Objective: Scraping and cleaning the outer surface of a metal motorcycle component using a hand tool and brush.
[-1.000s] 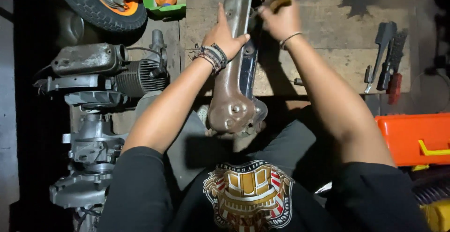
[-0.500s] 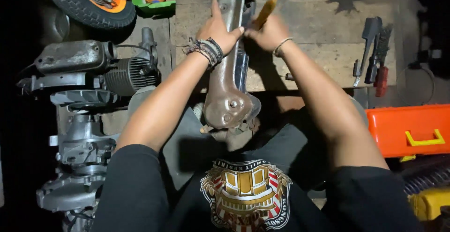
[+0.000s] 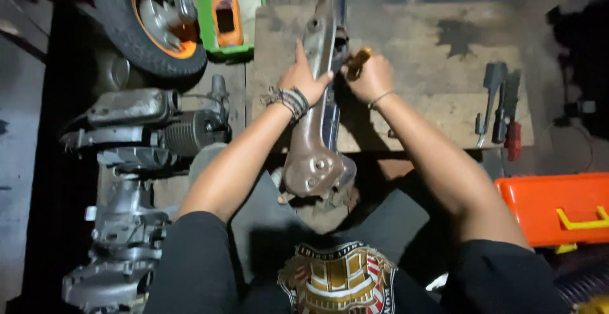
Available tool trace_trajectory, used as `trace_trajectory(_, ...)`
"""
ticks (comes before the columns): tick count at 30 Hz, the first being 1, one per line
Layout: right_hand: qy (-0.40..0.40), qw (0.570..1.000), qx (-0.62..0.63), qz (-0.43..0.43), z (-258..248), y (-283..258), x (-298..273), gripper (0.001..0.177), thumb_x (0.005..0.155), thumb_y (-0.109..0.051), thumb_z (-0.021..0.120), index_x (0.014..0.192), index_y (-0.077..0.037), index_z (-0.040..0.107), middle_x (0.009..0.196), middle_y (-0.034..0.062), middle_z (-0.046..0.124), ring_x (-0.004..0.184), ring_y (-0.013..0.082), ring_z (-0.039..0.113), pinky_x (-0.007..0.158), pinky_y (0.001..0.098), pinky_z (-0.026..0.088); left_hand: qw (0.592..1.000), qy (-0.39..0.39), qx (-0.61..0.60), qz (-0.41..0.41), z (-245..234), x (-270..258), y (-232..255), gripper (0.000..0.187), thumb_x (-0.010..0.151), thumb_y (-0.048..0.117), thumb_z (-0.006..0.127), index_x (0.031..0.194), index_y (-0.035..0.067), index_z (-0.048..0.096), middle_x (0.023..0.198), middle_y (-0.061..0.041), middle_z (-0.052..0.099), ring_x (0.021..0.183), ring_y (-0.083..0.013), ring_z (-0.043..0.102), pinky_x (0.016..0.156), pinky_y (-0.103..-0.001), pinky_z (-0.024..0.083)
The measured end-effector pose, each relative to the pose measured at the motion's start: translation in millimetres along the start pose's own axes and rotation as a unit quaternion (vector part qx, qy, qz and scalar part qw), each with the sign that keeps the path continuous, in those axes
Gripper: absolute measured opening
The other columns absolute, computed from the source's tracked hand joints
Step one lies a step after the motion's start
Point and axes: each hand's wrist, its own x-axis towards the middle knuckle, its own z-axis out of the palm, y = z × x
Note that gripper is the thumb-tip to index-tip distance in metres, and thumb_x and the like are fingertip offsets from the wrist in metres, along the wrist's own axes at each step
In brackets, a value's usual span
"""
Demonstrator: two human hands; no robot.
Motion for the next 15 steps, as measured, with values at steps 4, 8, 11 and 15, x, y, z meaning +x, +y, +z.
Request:
trace_trajectory(4, -0.099, 0.974, 0.202, -0.023, 33, -16, -19, 0.025, 0.086, -0.030, 0.076, 0.091, -0.006, 0.071, 0.090, 0.0234, 0.073, 0.094, 0.0499, 0.070, 0.077, 0.0602, 0.057, 1.000, -0.026, -0.005, -0.003, -13, -16, 17, 0.101, 0.098, 0.053, 0.060, 0.163, 0.005, -0.002, 0.153, -0.025, 0.050, 0.138, -0.0396, 0.053, 0.112, -0.056, 0.044)
trace_trajectory(8, -0.069, 0.996, 0.042, -0.037, 8, -2, -7, 0.019, 0.084, -0.032, 0.078, 0.091, -0.015, 0.074, 0.087, 0.0133, 0.074, 0.091, 0.0377, 0.072, 0.078, 0.0497, 0.059, 1.000, -0.015, 0.013, -0.001, 0, 1, 6, 0.106, 0.095, 0.055, 0.063, 0.162, 0.004, -0.001, 0.149, -0.027, 0.052, 0.137, -0.0418, 0.054, 0.111, -0.056, 0.045)
trace_trajectory(11, -0.032, 0.992, 0.121, 0.034, 8, 0, -13, 0.019, 0.086, -0.032, 0.078, 0.086, -0.015, 0.072, 0.085, 0.0107, 0.073, 0.091, 0.0346, 0.073, 0.079, 0.0460, 0.058, 1.000, -0.009, 0.004, -0.007, 3, -4, 3, 0.104, 0.096, 0.053, 0.064, 0.162, 0.005, 0.000, 0.149, -0.028, 0.052, 0.136, -0.0414, 0.054, 0.111, -0.055, 0.046)
trace_trajectory(15, -0.087, 0.982, 0.149, 0.081, 7, -6, -28, 0.024, 0.082, -0.034, 0.078, 0.090, -0.012, 0.075, 0.087, 0.0121, 0.076, 0.098, 0.0379, 0.072, 0.078, 0.0550, 0.056, 0.999, 0.008, -0.050, 0.006, -6, -15, 2, 0.102, 0.097, 0.045, 0.068, 0.163, 0.005, 0.000, 0.156, -0.029, 0.044, 0.140, -0.0416, 0.051, 0.112, -0.053, 0.046)
